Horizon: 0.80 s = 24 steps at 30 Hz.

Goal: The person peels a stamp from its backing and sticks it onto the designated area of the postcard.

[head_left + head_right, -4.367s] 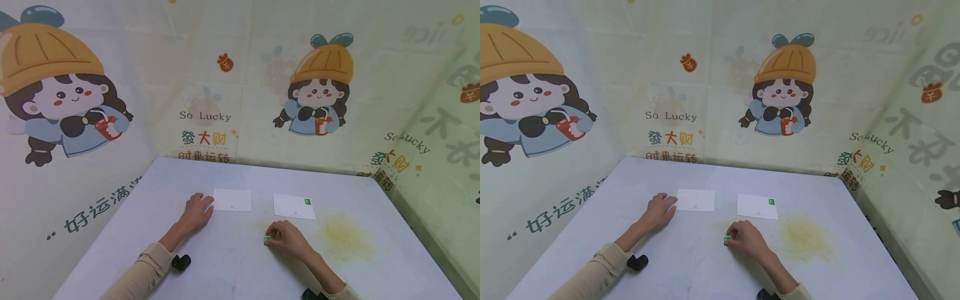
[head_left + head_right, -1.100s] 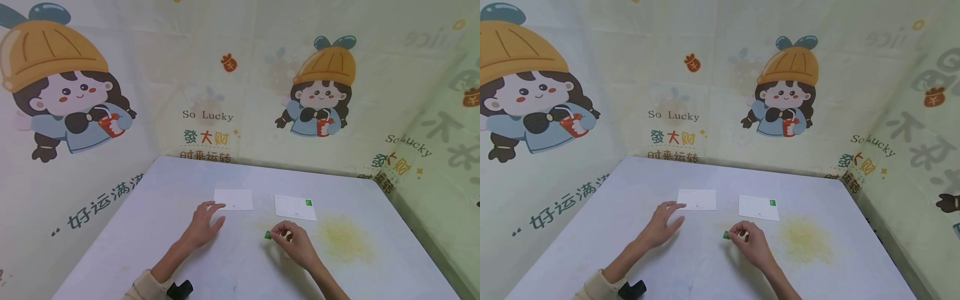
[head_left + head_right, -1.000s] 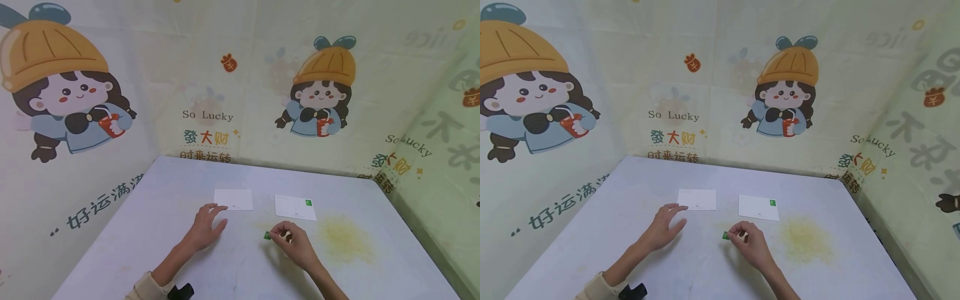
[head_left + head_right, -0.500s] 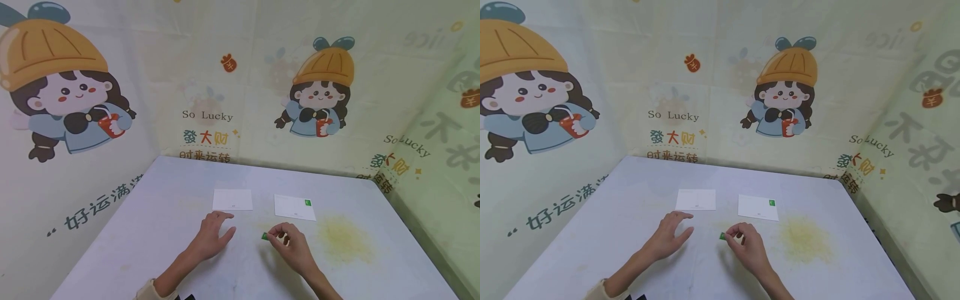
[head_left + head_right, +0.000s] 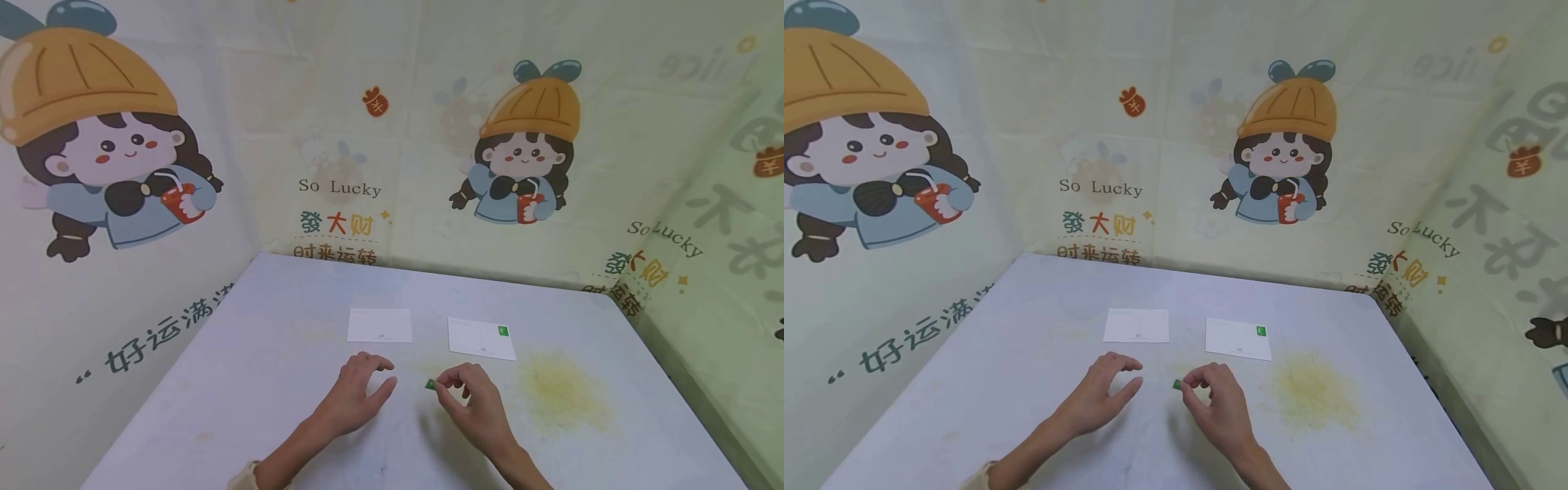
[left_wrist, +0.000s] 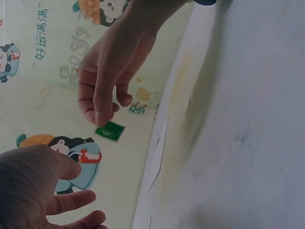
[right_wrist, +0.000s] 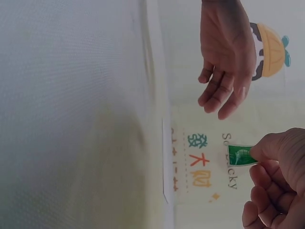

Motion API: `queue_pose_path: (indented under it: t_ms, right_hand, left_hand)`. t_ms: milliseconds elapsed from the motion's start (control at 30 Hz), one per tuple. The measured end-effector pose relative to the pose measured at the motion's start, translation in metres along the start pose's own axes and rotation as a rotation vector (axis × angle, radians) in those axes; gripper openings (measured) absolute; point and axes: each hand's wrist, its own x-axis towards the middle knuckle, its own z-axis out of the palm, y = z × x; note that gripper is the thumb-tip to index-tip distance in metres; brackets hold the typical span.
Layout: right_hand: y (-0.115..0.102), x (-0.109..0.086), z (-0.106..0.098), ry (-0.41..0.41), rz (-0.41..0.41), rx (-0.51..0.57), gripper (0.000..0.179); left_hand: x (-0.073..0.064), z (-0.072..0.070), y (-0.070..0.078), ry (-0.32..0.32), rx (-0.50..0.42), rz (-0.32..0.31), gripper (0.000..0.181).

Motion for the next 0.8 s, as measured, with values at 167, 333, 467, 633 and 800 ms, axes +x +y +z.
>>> queue_pose_path:
  t_ms: [167,333,467,633,800]
  right_hand:
    - [-0.005,0.001,-0.001,0.017,-0.048,-0.051,0.027]
    - [-0.007,0.000,-0.001,0.038,-0.116,-0.081,0.024]
    - [-0.009,-0.002,0.000,0.070,-0.181,-0.107,0.027]
    - [-0.012,-0.002,0.002,0.102,-0.273,-0.124,0.022]
    - [-0.017,-0.002,0.001,0.115,-0.318,-0.132,0.009]
  left_hand:
    - [-0.001,0.003,0.007,-0.022,-0.020,0.019,0.023]
    - [-0.002,0.007,0.011,-0.021,-0.074,0.034,0.017]
    - [-0.003,0.012,0.014,-0.019,-0.104,0.017,0.011]
    - [-0.002,0.017,0.018,-0.023,-0.145,-0.003,0.012]
    - [-0.002,0.020,0.022,-0.035,-0.230,-0.022,0.018]
